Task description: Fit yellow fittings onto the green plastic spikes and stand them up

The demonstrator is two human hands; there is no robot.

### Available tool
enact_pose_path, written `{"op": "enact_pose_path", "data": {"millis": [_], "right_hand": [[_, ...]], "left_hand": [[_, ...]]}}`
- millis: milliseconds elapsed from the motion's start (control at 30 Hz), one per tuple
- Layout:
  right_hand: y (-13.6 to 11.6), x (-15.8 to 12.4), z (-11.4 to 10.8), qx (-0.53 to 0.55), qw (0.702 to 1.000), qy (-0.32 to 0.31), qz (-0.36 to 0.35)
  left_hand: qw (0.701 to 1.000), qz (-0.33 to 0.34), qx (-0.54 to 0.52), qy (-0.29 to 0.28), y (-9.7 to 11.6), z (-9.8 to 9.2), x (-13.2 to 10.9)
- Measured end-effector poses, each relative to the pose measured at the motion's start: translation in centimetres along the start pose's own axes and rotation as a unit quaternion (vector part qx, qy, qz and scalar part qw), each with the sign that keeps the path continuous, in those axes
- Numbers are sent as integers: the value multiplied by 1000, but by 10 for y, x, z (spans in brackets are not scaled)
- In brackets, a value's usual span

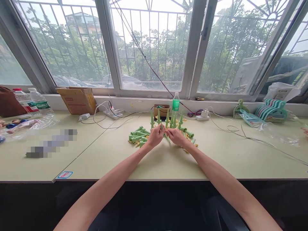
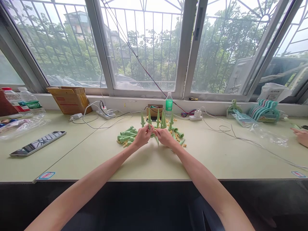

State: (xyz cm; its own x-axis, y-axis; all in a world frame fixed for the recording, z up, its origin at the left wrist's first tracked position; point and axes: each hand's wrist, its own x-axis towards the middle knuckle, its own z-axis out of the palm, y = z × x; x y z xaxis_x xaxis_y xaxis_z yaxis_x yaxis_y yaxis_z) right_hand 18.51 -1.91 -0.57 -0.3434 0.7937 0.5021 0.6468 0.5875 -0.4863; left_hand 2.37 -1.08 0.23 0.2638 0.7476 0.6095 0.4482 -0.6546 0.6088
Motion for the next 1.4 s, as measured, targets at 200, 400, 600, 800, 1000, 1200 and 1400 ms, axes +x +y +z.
{"op": "enact_pose_path", "data": {"millis": [200,400,600,800,1000,1200,1400], "right_hand": [[2,1,3,-17,1000,12,22],[1,0,0,1,1000,0,14],[3,0,0,8,1000,-2,8],[2,0,0,13,1000,3,10],[-3,0,-3,17,1000,5,5],[-3,0,-1,2,1000,-5,-4],[-1,-1,1,7,1000,-9,2]], "left_hand": [[999,-21,-4,23,0,1,2],[1000,-13,-10,5,1,0,-1],[1000,2,-12,0,2,-1,-2],[1000,2,-12,2,5,-1,-2],[998,-49,-41,23,6,0,1],[988,-114,-104,22,5,0,3],[989,-109,-95,24,4,0,2]]}}
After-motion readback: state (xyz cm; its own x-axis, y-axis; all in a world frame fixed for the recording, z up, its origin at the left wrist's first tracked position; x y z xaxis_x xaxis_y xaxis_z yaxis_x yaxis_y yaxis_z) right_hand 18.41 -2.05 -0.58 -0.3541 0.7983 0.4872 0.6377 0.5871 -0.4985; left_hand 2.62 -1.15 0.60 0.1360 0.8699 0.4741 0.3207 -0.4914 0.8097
